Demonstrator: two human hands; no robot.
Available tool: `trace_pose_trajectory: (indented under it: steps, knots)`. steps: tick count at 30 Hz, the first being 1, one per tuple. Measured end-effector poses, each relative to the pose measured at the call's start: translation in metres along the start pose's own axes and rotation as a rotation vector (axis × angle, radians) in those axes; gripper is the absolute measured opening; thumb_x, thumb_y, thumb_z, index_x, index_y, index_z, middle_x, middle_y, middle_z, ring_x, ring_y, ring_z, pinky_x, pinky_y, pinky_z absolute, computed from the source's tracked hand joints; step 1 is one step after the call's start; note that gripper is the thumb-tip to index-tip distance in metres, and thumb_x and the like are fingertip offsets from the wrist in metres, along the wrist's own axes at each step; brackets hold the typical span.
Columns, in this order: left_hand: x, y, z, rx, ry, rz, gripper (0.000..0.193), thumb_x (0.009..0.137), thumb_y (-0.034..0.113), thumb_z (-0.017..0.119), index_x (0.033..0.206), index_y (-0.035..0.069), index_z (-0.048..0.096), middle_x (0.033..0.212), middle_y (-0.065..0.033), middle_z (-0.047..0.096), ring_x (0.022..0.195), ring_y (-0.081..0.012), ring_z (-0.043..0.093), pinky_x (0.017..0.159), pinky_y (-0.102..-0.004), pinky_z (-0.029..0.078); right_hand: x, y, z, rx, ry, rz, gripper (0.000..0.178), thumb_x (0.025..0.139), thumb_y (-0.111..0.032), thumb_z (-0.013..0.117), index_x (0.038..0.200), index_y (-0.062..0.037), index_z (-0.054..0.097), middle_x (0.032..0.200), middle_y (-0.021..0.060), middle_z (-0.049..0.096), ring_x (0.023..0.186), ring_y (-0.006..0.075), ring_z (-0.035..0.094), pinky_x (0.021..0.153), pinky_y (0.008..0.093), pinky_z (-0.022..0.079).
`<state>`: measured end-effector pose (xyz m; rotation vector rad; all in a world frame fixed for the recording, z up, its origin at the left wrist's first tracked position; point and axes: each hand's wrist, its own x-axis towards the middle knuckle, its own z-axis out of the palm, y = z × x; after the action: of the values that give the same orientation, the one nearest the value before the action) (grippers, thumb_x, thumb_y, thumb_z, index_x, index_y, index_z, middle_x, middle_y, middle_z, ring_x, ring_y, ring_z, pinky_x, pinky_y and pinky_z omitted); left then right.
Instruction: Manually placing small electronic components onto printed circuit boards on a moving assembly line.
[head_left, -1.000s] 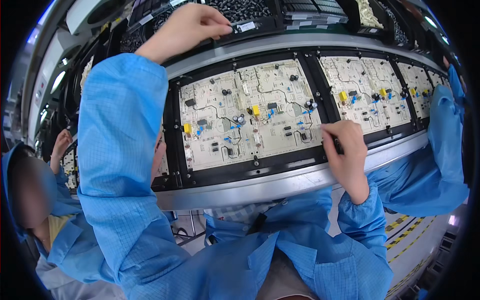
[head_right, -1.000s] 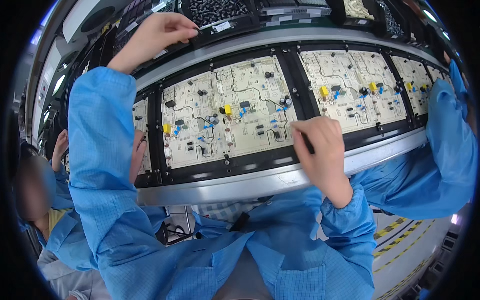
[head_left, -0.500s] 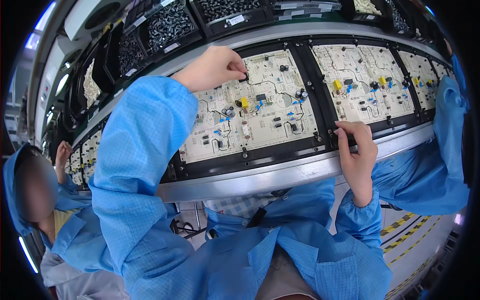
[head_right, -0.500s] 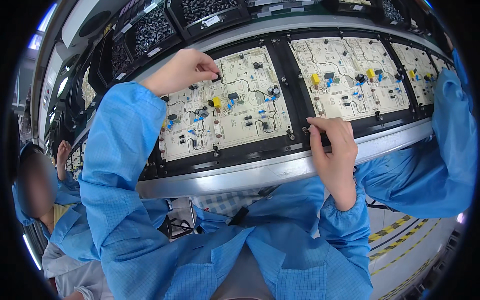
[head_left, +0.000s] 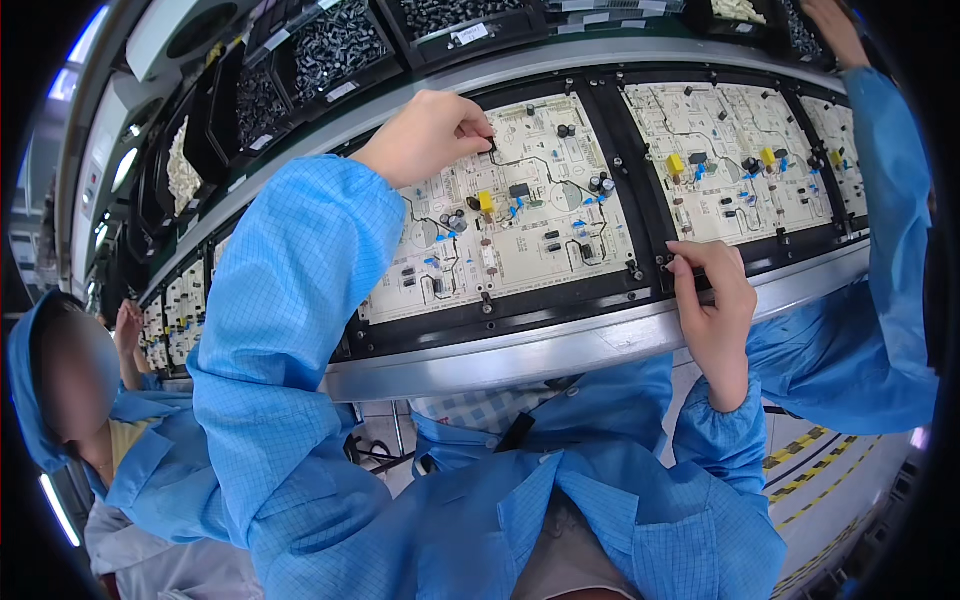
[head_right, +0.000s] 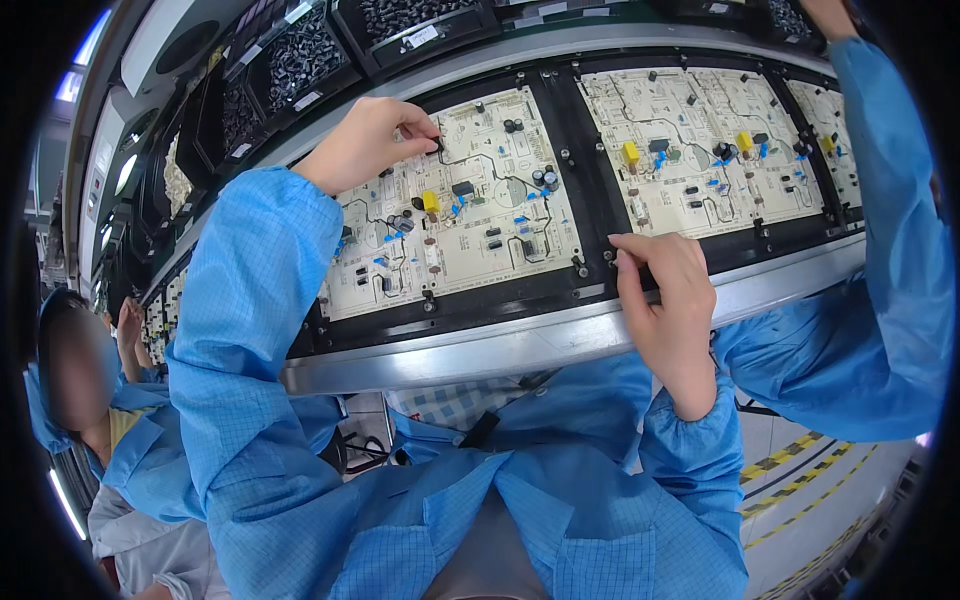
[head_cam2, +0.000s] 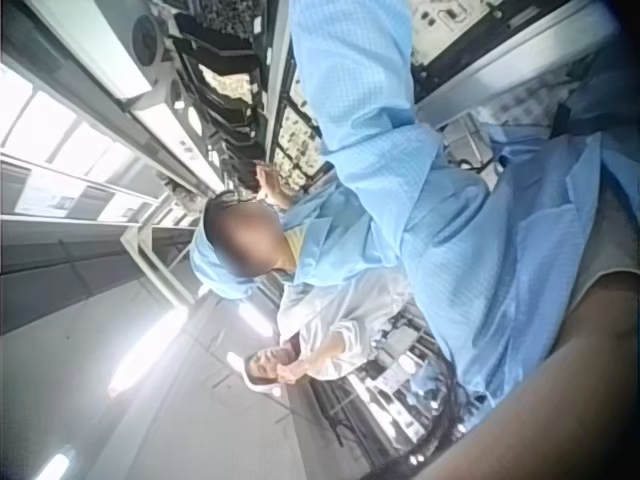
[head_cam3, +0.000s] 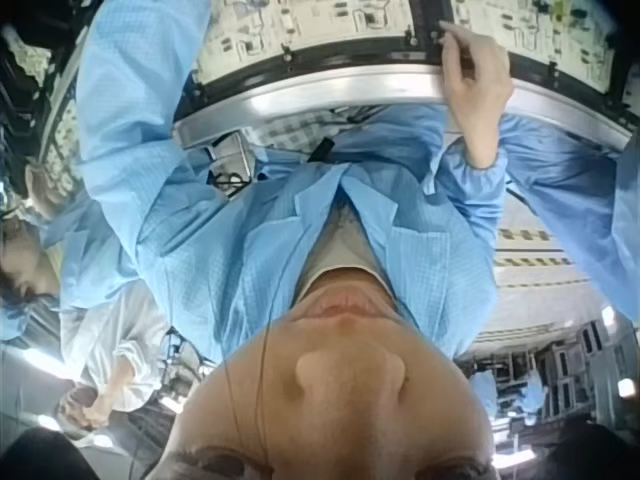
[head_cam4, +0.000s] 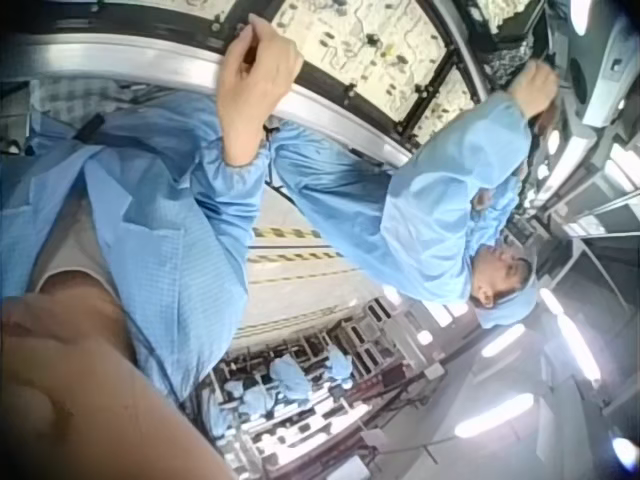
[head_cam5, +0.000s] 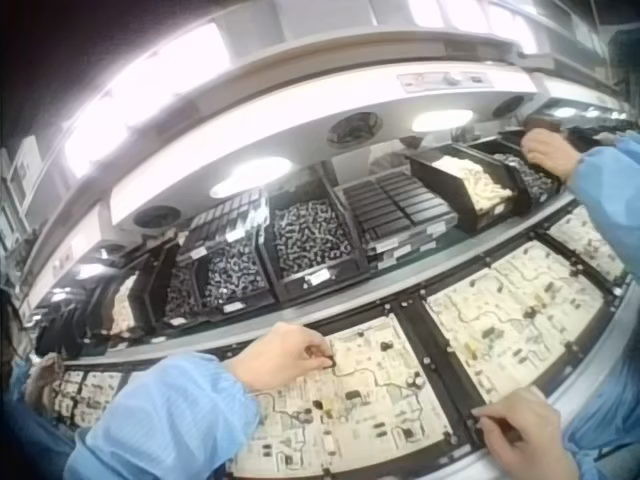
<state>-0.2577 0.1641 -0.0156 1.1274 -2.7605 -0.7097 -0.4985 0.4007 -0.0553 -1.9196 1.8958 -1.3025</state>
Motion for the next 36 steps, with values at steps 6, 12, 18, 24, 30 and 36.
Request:
trace_pose_trajectory:
  steps: [6, 12, 18, 24, 30, 36]
  knots:
    - [-0.002, 0.003, -0.004, 0.042, 0.001, 0.042, 0.019, 0.082, 0.013, 0.068, 0.096, -0.001, 0.069, 0.089, -0.0150, 0.070, 0.082, -0.0259, 0.068, 0.074, -0.0334, 0.054, 0.001, -0.001, -0.002, 0.002, 0.003, -0.004, 0.017, 0.080, 0.004, 0.063, 0.095, -0.0029, 0.065, 0.076, 0.0098, 0.058, 0.071, 0.0251, 0.055, 0.069, 0.0330, 0.043]
    - [-0.003, 0.004, 0.000, 0.080, 0.025, 0.069, 0.019, 0.082, 0.012, 0.068, 0.097, 0.000, 0.069, 0.089, -0.0150, 0.070, 0.082, -0.0267, 0.068, 0.075, -0.0339, 0.054, 0.001, 0.000, -0.006, -0.022, -0.023, -0.012, 0.015, 0.084, 0.004, 0.060, 0.098, -0.0015, 0.065, 0.077, 0.0096, 0.061, 0.074, 0.0219, 0.057, 0.069, 0.0288, 0.045]
    - [-0.001, 0.001, 0.002, 0.079, 0.032, 0.040, 0.019, 0.082, 0.012, 0.068, 0.097, 0.000, 0.069, 0.089, -0.0148, 0.070, 0.083, -0.0267, 0.068, 0.075, -0.0340, 0.054, 0.000, 0.001, -0.007, -0.017, -0.033, 0.000, 0.016, 0.085, 0.003, 0.059, 0.099, -0.0018, 0.065, 0.077, 0.0093, 0.061, 0.074, 0.0217, 0.058, 0.069, 0.0290, 0.045]
    - [0.004, -0.004, 0.004, 0.040, 0.025, 0.033, 0.020, 0.084, 0.011, 0.068, 0.099, -0.002, 0.069, 0.086, -0.0146, 0.070, 0.077, -0.0202, 0.068, 0.072, -0.0304, 0.053, 0.000, 0.004, -0.007, -0.025, -0.036, 0.008, 0.016, 0.086, 0.003, 0.059, 0.100, -0.0016, 0.065, 0.077, 0.0091, 0.062, 0.074, 0.0205, 0.057, 0.069, 0.0285, 0.044]
    - [0.004, -0.003, 0.004, 0.022, 0.031, 0.013, 0.018, 0.083, 0.012, 0.068, 0.097, 0.002, 0.070, 0.089, -0.0144, 0.070, 0.081, -0.0265, 0.068, 0.074, -0.0338, 0.054, 0.001, 0.005, -0.007, -0.022, -0.037, 0.013, 0.016, 0.086, 0.003, 0.059, 0.100, -0.0017, 0.065, 0.076, 0.0083, 0.062, 0.073, 0.0192, 0.057, 0.069, 0.0275, 0.044]
    - [-0.002, 0.002, 0.004, 0.079, 0.042, 0.015, 0.020, 0.084, 0.012, 0.069, 0.100, -0.001, 0.070, 0.087, -0.0147, 0.070, 0.077, -0.0222, 0.067, 0.073, -0.0313, 0.053, 0.001, 0.006, -0.009, -0.029, -0.035, -0.018, 0.016, 0.086, 0.004, 0.058, 0.100, -0.0015, 0.065, 0.076, 0.0086, 0.062, 0.072, 0.0187, 0.058, 0.068, 0.0271, 0.044]
